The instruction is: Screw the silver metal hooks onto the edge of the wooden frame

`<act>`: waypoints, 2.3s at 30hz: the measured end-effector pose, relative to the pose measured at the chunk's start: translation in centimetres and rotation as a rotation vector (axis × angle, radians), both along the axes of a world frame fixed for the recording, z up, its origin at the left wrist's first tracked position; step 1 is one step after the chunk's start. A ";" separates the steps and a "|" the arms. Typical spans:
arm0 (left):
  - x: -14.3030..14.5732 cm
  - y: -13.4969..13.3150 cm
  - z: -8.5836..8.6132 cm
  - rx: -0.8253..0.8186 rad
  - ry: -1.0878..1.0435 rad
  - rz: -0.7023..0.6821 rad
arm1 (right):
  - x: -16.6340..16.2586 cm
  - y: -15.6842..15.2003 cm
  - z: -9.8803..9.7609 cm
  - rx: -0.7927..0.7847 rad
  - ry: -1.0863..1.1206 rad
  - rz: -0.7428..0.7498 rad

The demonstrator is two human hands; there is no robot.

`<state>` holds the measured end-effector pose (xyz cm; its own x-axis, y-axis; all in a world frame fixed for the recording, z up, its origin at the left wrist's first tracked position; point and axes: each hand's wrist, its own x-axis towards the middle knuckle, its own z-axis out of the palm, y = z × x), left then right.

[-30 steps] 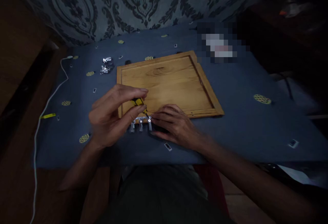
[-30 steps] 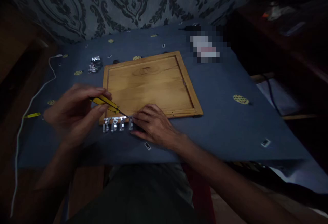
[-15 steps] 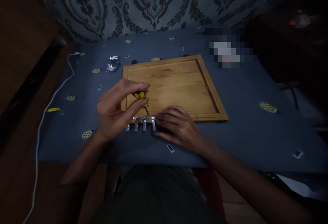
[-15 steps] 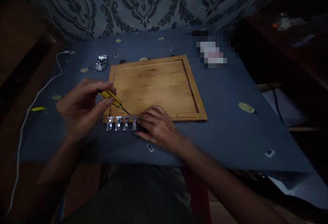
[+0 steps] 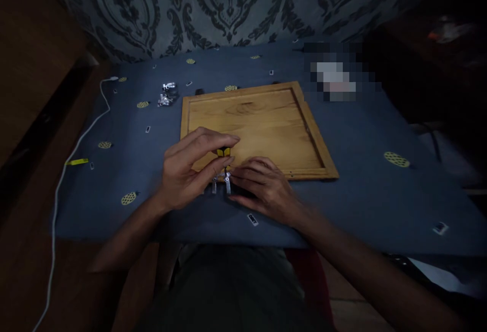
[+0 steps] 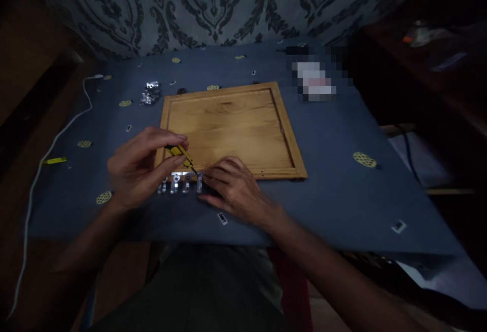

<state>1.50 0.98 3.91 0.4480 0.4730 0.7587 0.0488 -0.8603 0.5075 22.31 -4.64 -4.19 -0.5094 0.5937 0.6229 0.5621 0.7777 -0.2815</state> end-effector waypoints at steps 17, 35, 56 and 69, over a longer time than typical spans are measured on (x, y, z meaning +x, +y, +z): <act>0.2 -0.1 -0.1 0.022 -0.004 0.006 | 0.0 0.0 -0.2 -0.022 -0.001 -0.007; 0.2 0.1 0.1 -0.015 0.015 -0.017 | 0.1 0.1 -0.1 0.015 -0.016 -0.009; -0.9 2.0 -0.9 0.033 -0.022 0.076 | 0.3 0.1 -0.2 -0.010 0.014 0.025; -0.6 1.5 -1.0 0.073 0.061 0.089 | 1.0 0.4 0.2 0.087 0.123 -0.041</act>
